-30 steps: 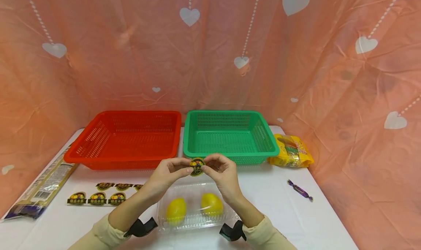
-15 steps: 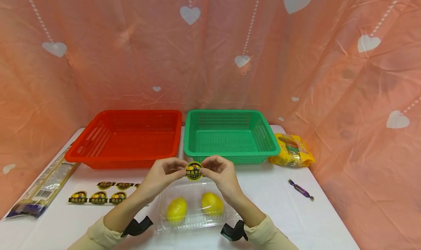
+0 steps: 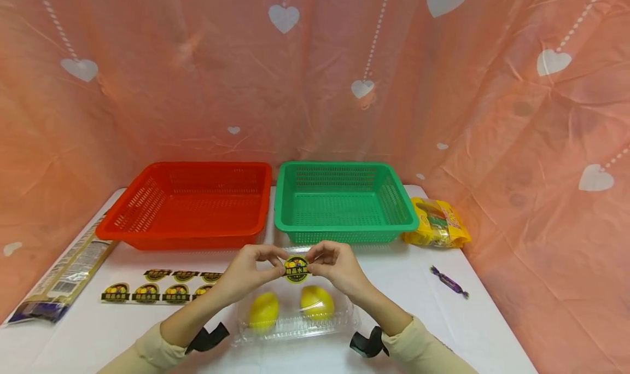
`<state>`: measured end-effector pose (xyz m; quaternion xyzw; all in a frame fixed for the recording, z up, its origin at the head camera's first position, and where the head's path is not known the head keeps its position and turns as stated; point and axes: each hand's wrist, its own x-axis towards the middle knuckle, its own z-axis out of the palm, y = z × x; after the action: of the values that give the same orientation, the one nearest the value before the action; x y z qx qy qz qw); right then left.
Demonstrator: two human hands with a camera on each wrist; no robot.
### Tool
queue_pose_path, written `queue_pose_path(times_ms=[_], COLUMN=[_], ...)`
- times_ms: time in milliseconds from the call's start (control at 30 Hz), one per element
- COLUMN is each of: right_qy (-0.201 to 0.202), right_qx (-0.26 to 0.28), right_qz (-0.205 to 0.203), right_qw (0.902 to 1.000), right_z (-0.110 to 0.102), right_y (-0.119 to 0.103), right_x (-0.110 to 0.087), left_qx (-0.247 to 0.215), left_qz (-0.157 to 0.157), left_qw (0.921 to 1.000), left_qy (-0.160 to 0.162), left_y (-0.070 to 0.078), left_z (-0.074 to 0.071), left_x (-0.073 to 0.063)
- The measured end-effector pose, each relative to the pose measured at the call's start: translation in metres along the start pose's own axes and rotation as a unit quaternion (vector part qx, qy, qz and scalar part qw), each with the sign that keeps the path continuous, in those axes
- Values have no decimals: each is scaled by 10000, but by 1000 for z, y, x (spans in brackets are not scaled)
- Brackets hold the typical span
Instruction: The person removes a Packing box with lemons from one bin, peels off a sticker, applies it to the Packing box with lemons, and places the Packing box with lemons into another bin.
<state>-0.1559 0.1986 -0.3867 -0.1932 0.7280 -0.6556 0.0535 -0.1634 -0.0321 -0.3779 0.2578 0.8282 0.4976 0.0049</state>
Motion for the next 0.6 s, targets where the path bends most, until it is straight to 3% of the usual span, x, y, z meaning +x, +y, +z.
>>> queue_pose_path(times_ms=[167, 600], right_qy=[-194, -210], right_qx=[-181, -784], right_qz=[29, -197], right_qw=[9996, 9965], right_z=[-3, 0], right_y=[2, 7], right_x=[0, 4], left_qx=[291, 893], left_qz=[159, 233], left_qw=[9994, 9957], left_qy=[-28, 109], left_y=[-4, -6], left_z=[5, 12], left_x=[1, 1])
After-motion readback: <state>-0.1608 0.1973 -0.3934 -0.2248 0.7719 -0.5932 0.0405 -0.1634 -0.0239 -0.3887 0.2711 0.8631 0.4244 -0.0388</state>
